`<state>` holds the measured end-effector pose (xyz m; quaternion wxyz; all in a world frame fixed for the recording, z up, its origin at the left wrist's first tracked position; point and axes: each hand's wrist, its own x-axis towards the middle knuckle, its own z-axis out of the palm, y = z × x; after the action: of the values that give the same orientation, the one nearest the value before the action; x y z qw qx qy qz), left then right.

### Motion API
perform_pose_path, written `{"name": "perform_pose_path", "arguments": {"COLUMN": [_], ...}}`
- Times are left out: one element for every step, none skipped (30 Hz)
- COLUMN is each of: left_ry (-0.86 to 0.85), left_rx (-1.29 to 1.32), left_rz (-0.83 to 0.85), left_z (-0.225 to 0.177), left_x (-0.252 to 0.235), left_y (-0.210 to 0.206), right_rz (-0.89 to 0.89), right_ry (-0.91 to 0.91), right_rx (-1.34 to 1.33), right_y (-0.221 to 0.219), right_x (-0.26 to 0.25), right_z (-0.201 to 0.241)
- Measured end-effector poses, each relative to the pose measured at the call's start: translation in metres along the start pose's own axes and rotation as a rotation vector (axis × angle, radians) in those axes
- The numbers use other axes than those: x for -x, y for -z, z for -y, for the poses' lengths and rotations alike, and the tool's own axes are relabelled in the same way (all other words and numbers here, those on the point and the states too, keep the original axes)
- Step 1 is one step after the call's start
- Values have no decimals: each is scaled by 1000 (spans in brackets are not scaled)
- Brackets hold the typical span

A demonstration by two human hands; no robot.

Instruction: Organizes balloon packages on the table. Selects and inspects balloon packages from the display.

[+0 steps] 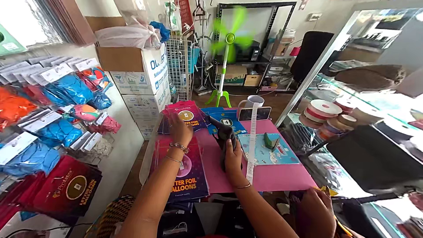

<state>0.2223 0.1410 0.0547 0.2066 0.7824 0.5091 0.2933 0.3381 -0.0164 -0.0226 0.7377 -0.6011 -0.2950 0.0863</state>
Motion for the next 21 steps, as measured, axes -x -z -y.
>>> {"name": "perform_pose_path", "arguments": {"left_ry": [-72,-130,-169,-189,-185,-168,-146,-131,-121,-114,-102,-93,-88,-88,-96,-102,-114,-134,-160,-189,-214], "left_rx": [-66,-148,-239,-322,-391,-436,-461,-465,-456,-430,-408,-390,-374,-355,-343,-338,-325,-307,-276,-245,-221], "left_rz": [35,101,176,244,305,352,384,402,418,433,453,471,484,477,449,421,396,391,395,401,404], "left_z": [-1,-2,-3,-3,-3,-4,-5,-4,-2,0,4,9,15,22,31,39,46,53,59,63,65], "left_x": [-1,-4,-8,-12,-17,-22,-27,-32,-36,-39,-43,-46,-50,-53,-55,-57,-57,-57,-54,-49,-39], "left_y": [-7,-13,-20,-25,-29,-31,-31,-30,-27,-22,-17,-12,-7,-2,2,5,9,13,18,23,30], "right_rz": [0,2,7,10,11,6,-2,-7,-11,-10,-8,-4,0,4,4,6,12,17,20,22,23], "right_ry": [2,4,3,-1,-8,-12,-16,-17,-17,-18,-22,-28,-30,-33,-37,-41,-40,-37,-32,-30,-26], "right_rx": [-12,-21,-28,-34,-40,-45,-50,-53,-54,-56,-56,-59,-61,-63,-62,-63,-64,-76,-88,-93,-94], "right_y": [0,-1,-1,0,0,1,1,1,0,1,0,0,0,1,1,1,1,1,1,1,1], "right_x": [0,0,-1,0,0,0,0,0,0,1,1,1,1,2,2,2,2,2,2,2,2], "right_z": [-1,-1,-2,-3,-3,-4,-3,-3,-2,0,2,2,2,2,2,2,2,1,0,0,0]}}
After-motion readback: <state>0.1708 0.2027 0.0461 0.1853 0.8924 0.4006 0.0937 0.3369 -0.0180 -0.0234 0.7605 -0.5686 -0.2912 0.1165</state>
